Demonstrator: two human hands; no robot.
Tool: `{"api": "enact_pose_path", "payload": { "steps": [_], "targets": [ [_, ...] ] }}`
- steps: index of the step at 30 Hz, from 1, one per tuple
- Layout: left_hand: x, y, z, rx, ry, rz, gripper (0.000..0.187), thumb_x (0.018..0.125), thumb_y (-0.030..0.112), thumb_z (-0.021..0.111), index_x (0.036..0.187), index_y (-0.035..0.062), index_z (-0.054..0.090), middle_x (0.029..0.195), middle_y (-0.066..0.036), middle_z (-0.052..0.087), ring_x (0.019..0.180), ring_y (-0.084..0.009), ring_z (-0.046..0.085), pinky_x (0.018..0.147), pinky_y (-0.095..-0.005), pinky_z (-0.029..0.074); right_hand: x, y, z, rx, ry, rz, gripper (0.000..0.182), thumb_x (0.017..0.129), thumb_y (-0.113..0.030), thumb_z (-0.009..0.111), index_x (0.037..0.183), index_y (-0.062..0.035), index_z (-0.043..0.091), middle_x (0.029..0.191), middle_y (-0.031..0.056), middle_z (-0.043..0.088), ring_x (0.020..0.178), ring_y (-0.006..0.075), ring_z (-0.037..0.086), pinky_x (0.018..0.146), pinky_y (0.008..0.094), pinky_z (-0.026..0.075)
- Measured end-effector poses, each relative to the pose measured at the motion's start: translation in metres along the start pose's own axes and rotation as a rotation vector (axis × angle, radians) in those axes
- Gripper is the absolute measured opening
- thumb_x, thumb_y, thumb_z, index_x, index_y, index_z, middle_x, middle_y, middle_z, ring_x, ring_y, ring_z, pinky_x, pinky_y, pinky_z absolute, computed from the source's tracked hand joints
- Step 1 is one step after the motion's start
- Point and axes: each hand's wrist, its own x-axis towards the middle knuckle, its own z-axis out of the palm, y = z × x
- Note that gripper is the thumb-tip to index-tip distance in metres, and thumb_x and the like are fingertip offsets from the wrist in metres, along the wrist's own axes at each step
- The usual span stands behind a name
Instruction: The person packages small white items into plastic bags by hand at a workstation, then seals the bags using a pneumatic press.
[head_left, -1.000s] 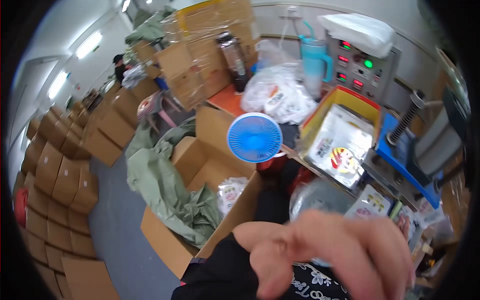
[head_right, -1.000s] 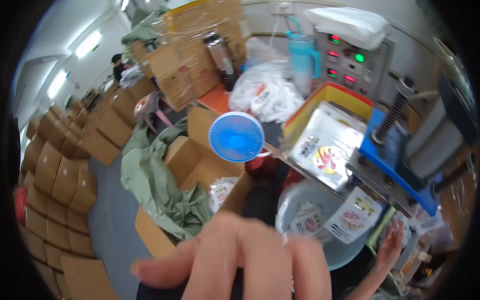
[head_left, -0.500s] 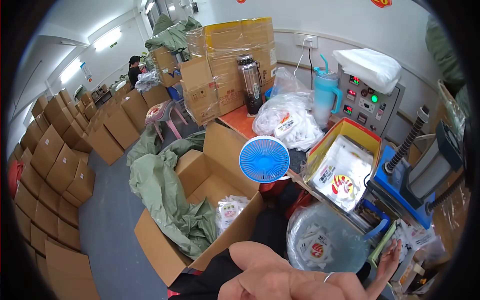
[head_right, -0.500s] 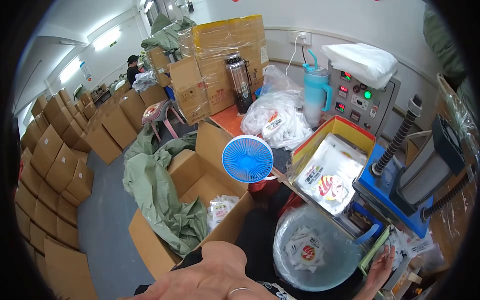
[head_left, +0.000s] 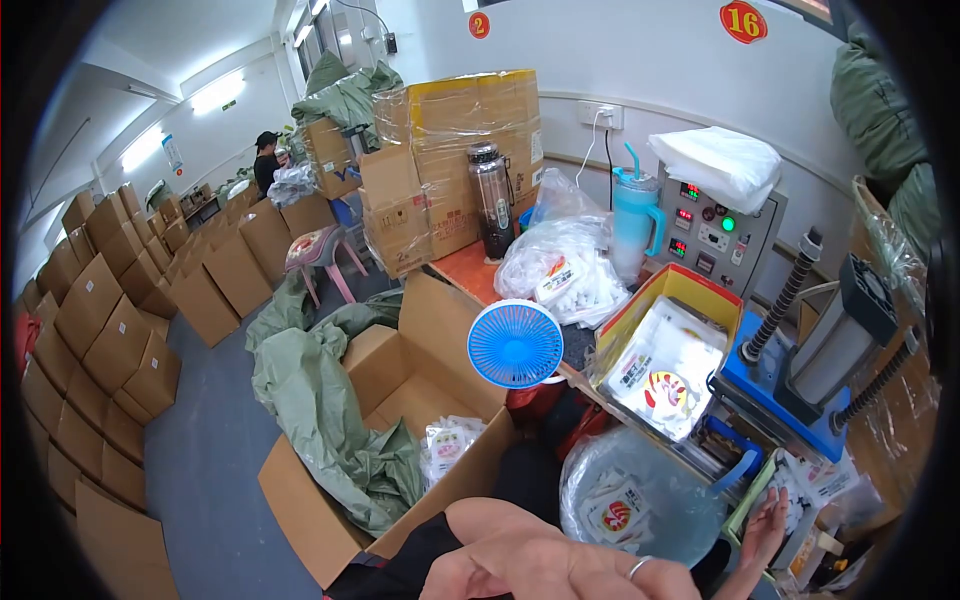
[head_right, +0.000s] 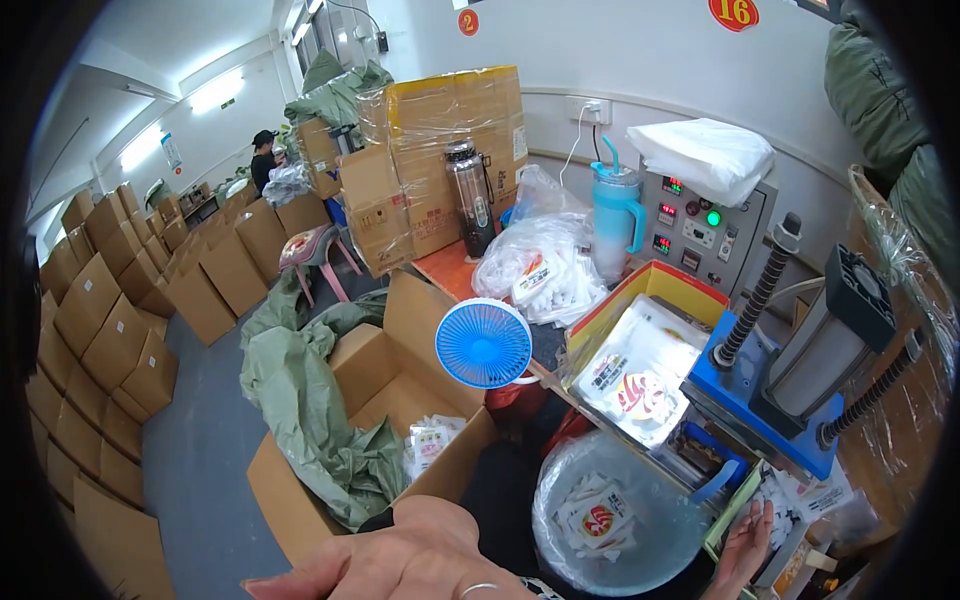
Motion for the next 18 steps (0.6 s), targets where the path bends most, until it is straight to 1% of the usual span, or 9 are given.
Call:
{"api": "enact_pose_path", "payload": {
  "steps": [1,2,4,7,11,14,16,18],
  "targets": [
    [0.000,-0.002,0.001,-0.001,0.002,-0.004,0.050,0.092,0.047,0.054,0.102,-0.0005,0.064,0.104,-0.019,0.059,0.098,-0.0321,0.054,0.084,-0.0388,0.042,-0.005,0.000,0.012,-0.022,0.142,-0.028,0.044,0.098,-0.009,0.047,0.140,-0.0014,0.034,0.122,0.0166,0.055,0.092,0.0140,0.060,0.081,0.0220,0.054],
    [-0.002,-0.004,0.003,-0.006,0.004,-0.001,0.050,0.092,0.047,0.054,0.102,-0.0004,0.064,0.104,-0.019,0.059,0.098,-0.0321,0.054,0.084,-0.0389,0.042,-0.007,-0.001,0.010,-0.030,0.150,-0.021,0.044,0.098,-0.009,0.047,0.140,-0.0014,0.034,0.122,0.0166,0.055,0.092,0.0140,0.060,0.081,0.0220,0.054],
    [-0.002,-0.006,0.003,-0.010,0.011,0.006,0.050,0.092,0.047,0.055,0.102,-0.0004,0.064,0.104,-0.019,0.059,0.098,-0.0322,0.053,0.085,-0.0389,0.042,-0.005,-0.001,0.001,-0.028,0.003,-0.014,0.043,0.099,-0.010,0.046,0.139,-0.0013,0.034,0.122,0.0164,0.055,0.090,0.0138,0.060,0.080,0.0215,0.054],
    [-0.002,-0.007,0.003,-0.007,0.008,0.006,0.050,0.091,0.047,0.055,0.102,-0.0003,0.065,0.105,-0.019,0.059,0.099,-0.0324,0.053,0.085,-0.0390,0.042,-0.003,0.000,-0.001,-0.041,0.034,-0.017,0.043,0.099,-0.009,0.045,0.139,-0.0012,0.034,0.122,0.0163,0.055,0.090,0.0140,0.061,0.081,0.0219,0.055],
    [0.000,-0.006,0.001,-0.016,0.015,0.003,0.050,0.091,0.047,0.055,0.102,-0.0001,0.065,0.106,-0.019,0.058,0.099,-0.0326,0.052,0.085,-0.0392,0.041,-0.002,0.000,-0.005,-0.033,0.001,-0.009,0.043,0.099,-0.009,0.045,0.140,-0.0013,0.034,0.121,0.0165,0.056,0.090,0.0141,0.061,0.081,0.0222,0.054],
    [-0.002,-0.009,0.002,-0.036,0.032,0.001,0.050,0.091,0.047,0.056,0.102,-0.0001,0.065,0.106,-0.019,0.058,0.100,-0.0327,0.052,0.086,-0.0393,0.041,-0.005,-0.001,0.007,-0.063,0.092,-0.017,0.044,0.098,-0.008,0.047,0.139,-0.0015,0.034,0.121,0.0167,0.056,0.089,0.0142,0.061,0.081,0.0224,0.054],
    [-0.004,-0.013,0.001,-0.057,0.041,0.007,0.050,0.091,0.047,0.056,0.102,0.0000,0.065,0.106,-0.019,0.058,0.100,-0.0328,0.052,0.086,-0.0393,0.040,-0.005,-0.001,0.005,-0.044,0.057,-0.013,0.044,0.097,-0.008,0.049,0.138,-0.0013,0.035,0.119,0.0170,0.057,0.089,0.0145,0.061,0.081,0.0229,0.054],
    [-0.004,-0.015,-0.001,-0.081,0.051,0.010,0.050,0.091,0.047,0.056,0.102,0.0001,0.066,0.107,-0.019,0.058,0.101,-0.0329,0.051,0.086,-0.0394,0.040,-0.007,-0.002,0.002,-0.050,0.070,-0.015,0.044,0.097,-0.008,0.050,0.137,-0.0010,0.035,0.119,0.0171,0.058,0.089,0.0148,0.061,0.081,0.0235,0.055]
  ]
}}
